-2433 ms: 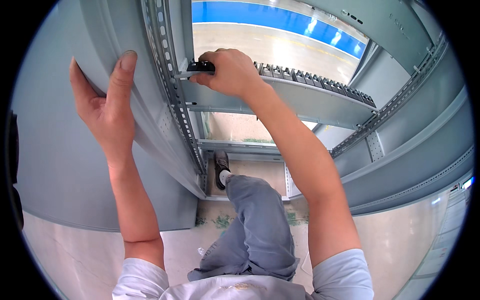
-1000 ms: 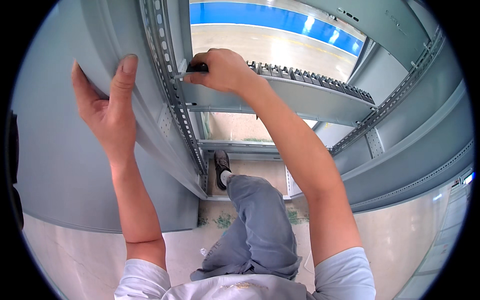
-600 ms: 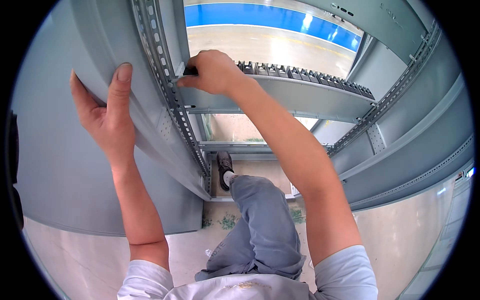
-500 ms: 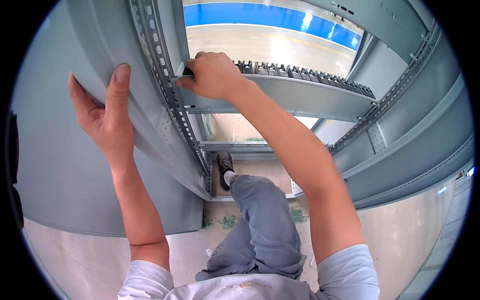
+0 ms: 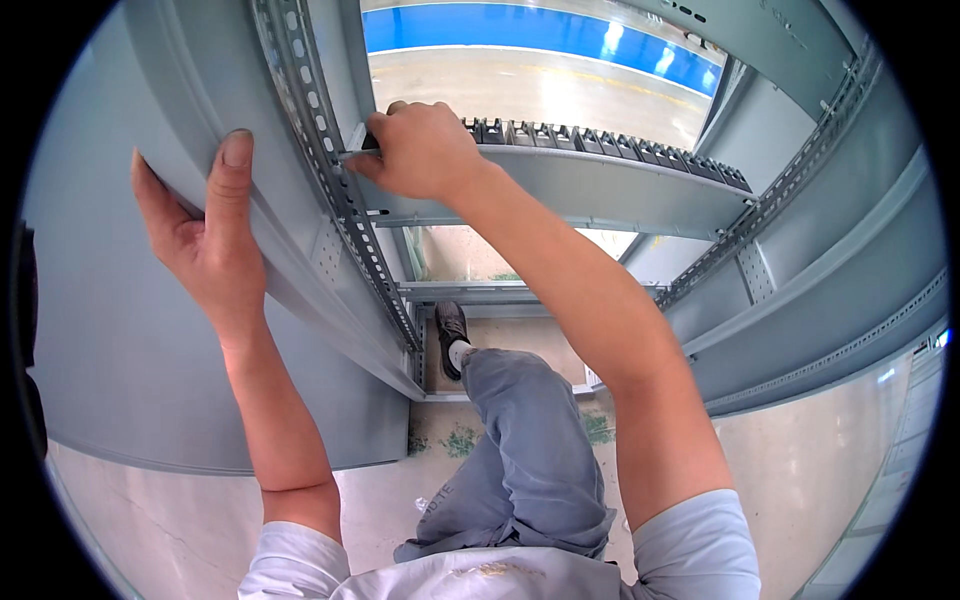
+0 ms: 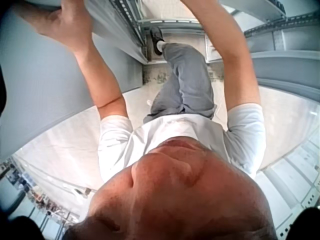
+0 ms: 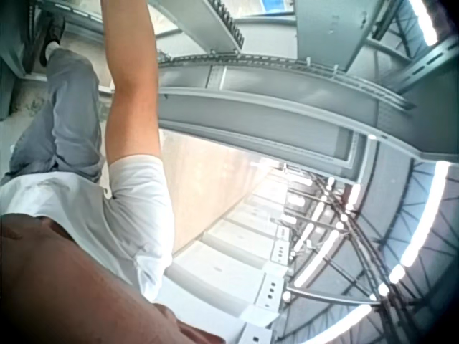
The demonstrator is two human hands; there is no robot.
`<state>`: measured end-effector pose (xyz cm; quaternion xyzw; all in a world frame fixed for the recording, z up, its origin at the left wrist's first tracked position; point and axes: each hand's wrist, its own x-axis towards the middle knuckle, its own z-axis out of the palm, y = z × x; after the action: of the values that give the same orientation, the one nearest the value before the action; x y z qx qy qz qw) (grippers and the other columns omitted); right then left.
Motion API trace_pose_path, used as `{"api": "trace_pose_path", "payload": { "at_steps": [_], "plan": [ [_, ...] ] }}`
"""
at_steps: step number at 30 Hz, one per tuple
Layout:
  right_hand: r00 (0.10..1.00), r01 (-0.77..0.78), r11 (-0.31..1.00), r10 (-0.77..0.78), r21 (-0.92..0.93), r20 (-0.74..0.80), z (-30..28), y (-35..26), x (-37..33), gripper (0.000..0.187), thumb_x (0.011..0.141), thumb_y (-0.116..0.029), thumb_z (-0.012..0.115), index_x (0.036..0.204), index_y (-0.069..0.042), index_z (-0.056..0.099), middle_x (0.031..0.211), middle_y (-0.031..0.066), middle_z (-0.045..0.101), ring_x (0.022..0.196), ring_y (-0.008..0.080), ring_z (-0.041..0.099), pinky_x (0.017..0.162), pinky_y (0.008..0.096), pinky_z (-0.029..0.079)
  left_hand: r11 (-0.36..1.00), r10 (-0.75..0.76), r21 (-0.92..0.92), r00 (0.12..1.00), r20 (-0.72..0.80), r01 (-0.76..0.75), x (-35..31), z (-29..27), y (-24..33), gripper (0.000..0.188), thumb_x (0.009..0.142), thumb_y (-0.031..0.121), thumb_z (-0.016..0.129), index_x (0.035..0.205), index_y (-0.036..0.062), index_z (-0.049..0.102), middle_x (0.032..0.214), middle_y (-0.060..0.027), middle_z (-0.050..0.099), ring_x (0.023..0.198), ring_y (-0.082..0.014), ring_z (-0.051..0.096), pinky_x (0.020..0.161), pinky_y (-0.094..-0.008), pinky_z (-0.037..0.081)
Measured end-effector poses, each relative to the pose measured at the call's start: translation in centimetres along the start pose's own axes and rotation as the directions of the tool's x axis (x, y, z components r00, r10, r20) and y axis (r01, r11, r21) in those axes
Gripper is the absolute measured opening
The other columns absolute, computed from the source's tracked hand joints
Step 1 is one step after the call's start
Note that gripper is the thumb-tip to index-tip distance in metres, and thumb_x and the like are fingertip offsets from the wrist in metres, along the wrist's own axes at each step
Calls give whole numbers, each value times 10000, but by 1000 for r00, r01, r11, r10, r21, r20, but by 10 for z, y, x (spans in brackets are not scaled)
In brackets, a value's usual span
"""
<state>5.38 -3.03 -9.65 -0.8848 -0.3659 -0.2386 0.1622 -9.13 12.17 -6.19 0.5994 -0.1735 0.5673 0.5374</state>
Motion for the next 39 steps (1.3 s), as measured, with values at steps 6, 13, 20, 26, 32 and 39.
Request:
{"api": "trace_pose_path", "payload": {
  "at_steps": [6, 13, 20, 26, 32, 39],
  "plan": [
    [997, -35, 988, 24, 150, 79, -7, 10, 10, 578, 838, -628, 707, 904, -55, 747, 842, 155, 710, 892, 353, 701, 804, 473, 554, 1000, 23, 14, 1000, -3, -23, 2, 1, -2, 586, 938, 202, 806, 1392, -32, 519, 1200, -65, 635, 1008, -132, 598, 918, -265, 472],
    [990, -120, 990, 114, 71, 82, -12, -8, 8, 594, 828, -624, 736, 934, -40, 756, 861, 162, 702, 886, 362, 688, 814, 468, 542, 1000, 21, -16, 1000, -8, -22, -1, 1, -3, 599, 939, 181, 803, 1408, -37, 501, 1266, -89, 623, 1092, -150, 594, 977, -279, 462],
    [997, 24, 998, -28, -56, -65, 7, -2, -1, 560, 890, -614, 672, 862, -56, 724, 810, 180, 671, 852, 377, 697, 776, 492, 540, 999, -9, 31, 1000, -28, 10, -5, 3, -2, 567, 966, 167, 773, 1414, -38, 493, 1295, -110, 626, 1123, -168, 595, 1004, -291, 458],
    [944, 126, 986, -153, -109, -292, 10, 0, -9, 692, 838, -754, 633, 818, -68, 717, 781, 127, 645, 792, 335, 680, 764, 429, 511, 996, -16, 90, 1000, -8, 17, -3, 4, 2, 495, 1008, 187, 717, 1389, -41, 496, 1276, -105, 632, 1111, -152, 588, 990, -289, 466],
    [925, 60, 977, -131, -204, -356, -1, 31, -28, 692, 879, -731, 600, 709, -70, 712, 757, 119, 627, 731, 308, 653, 702, 419, 478, 997, -33, 70, 998, -53, 37, -7, 4, 1, 454, 1017, 202, 706, 1357, -32, 517, 1231, -100, 643, 1084, -152, 597, 969, -293, 486],
    [928, 89, 981, -144, -171, -343, -10, 42, -36, 723, 908, -729, 559, 680, -56, 690, 750, 127, 609, 743, 334, 659, 701, 438, 495, 972, -91, 221, 995, 50, 78, -4, -2, 6, 578, 1004, 200, 717, 1436, -55, 430, 1325, -165, 586, 1144, -220, 586, 990, -348, 519]
  ]
}}
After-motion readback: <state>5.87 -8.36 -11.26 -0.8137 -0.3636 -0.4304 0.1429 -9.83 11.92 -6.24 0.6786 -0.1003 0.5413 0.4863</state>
